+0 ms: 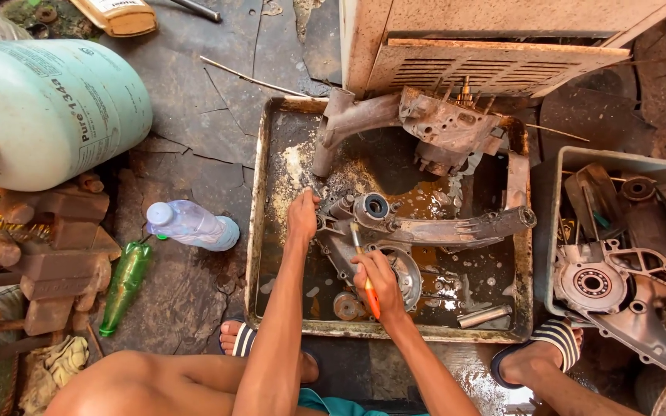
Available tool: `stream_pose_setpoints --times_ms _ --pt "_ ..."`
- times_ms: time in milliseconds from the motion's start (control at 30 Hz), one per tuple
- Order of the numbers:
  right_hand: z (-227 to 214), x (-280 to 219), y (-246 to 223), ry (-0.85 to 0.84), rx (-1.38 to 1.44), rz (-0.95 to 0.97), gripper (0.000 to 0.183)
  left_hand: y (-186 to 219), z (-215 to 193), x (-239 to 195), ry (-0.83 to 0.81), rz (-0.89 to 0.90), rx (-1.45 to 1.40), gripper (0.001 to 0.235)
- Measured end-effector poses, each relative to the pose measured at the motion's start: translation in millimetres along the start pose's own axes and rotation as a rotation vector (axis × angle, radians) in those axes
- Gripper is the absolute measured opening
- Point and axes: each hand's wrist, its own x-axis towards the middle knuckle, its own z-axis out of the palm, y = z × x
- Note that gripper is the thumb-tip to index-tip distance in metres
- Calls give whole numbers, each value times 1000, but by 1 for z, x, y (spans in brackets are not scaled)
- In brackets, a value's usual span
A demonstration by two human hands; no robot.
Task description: Scrubbing and cleaning motorcycle engine components with a brush in a tray of cleaning fluid.
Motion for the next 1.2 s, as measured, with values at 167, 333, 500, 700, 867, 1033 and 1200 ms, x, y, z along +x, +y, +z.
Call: stream_pose_setpoints --times_ms 167,333,500,700,867,1033,1200 --pt "9 13 -4 -88 -41 8 25 7 -2 -7 -2 9 -13 60" --pt "8 39 -12 -73 166 222 26 15 -7 -16 -6 46 -59 64" --pt "-3 84 -45 -54 263 457 34 22 -11 -20 -5 42 -44 66" --pt "-10 112 -67 -15 206 670 43 15 -7 -16 16 53 -48 66" --pt "-3 130 -57 -121 141 782 43 24 -9 -21 7 40 -51 66" --pt "1 131 -51 -176 58 810 46 20 -10 -19 9 43 -64 66" --pt "-12 138 -61 -136 98 825 46 18 -7 -16 7 32 -65 67"
